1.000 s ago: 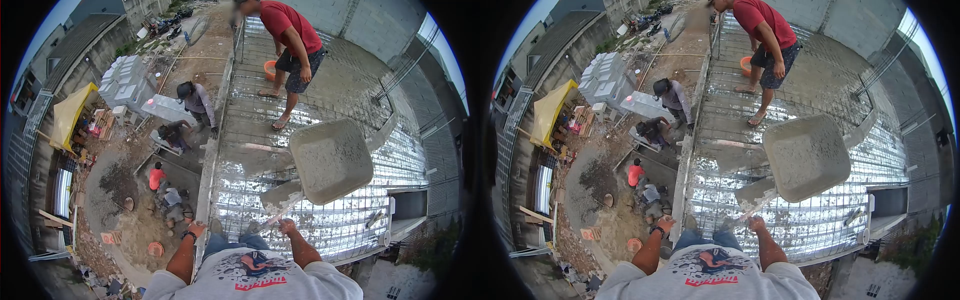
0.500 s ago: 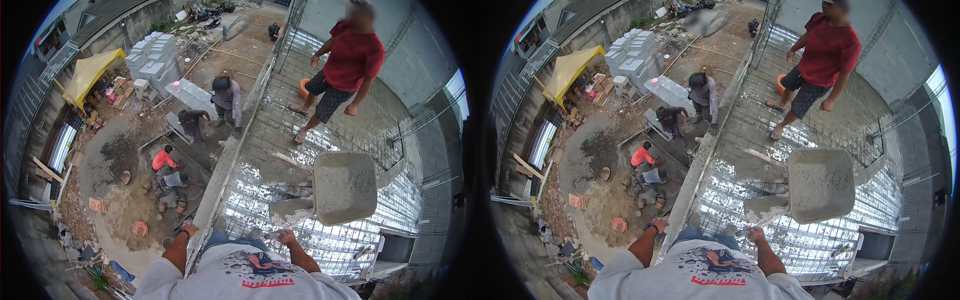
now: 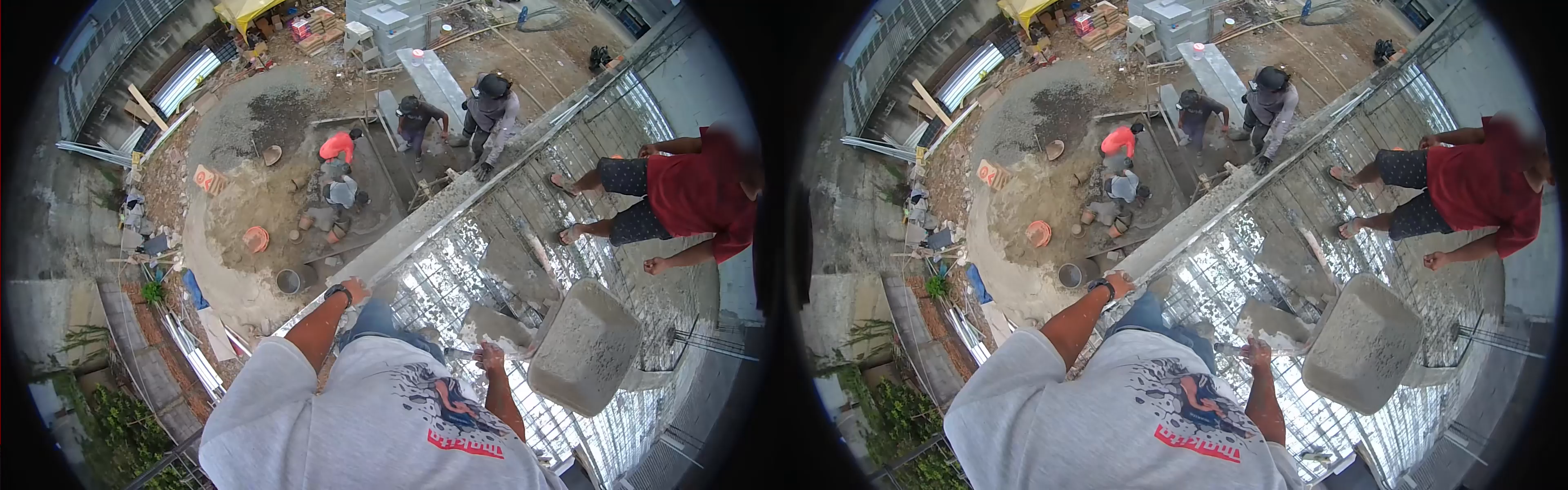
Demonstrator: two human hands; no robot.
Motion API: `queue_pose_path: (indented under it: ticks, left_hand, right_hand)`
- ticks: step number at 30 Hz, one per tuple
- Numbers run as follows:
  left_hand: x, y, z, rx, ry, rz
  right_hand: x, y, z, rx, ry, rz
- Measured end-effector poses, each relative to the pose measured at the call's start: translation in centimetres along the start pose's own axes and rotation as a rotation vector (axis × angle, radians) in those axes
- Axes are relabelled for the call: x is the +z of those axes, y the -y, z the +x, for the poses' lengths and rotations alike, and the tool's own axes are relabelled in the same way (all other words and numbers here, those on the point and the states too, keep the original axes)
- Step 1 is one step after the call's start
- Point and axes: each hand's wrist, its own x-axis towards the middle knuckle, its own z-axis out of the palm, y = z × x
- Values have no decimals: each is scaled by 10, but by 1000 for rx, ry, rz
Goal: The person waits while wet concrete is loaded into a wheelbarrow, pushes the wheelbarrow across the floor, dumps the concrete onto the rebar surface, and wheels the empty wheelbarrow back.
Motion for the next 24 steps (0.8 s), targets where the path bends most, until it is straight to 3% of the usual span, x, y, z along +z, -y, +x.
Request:
queue_pose_path:
  ticks: [5, 8, 11, 13, 15, 21, 24]
  left_hand:
    - [35, 30, -13, -57, -59, 78]
    - [24, 24, -39, 75, 20, 173]
    - [37, 36, -34, -15, -58, 134]
    - [18, 19, -46, 93, 185, 279]
    - [11, 9, -47, 165, 295, 359]
    - [12, 0, -35, 266, 68, 135]
    - [7, -10, -38, 163, 18, 114]
  right_hand:
    - [-8, 14, 7, -13, 34, -8]
    - [-12, 10, 16, -15, 47, -14]
    - [-15, 6, 16, -22, 58, -2]
    - [-13, 5, 16, -29, 44, -7]
    - [-13, -2, 19, -18, 45, -64]
    - [-4, -9, 11, 15, 3, -52]
    - [4, -11, 8, 14, -14, -29]
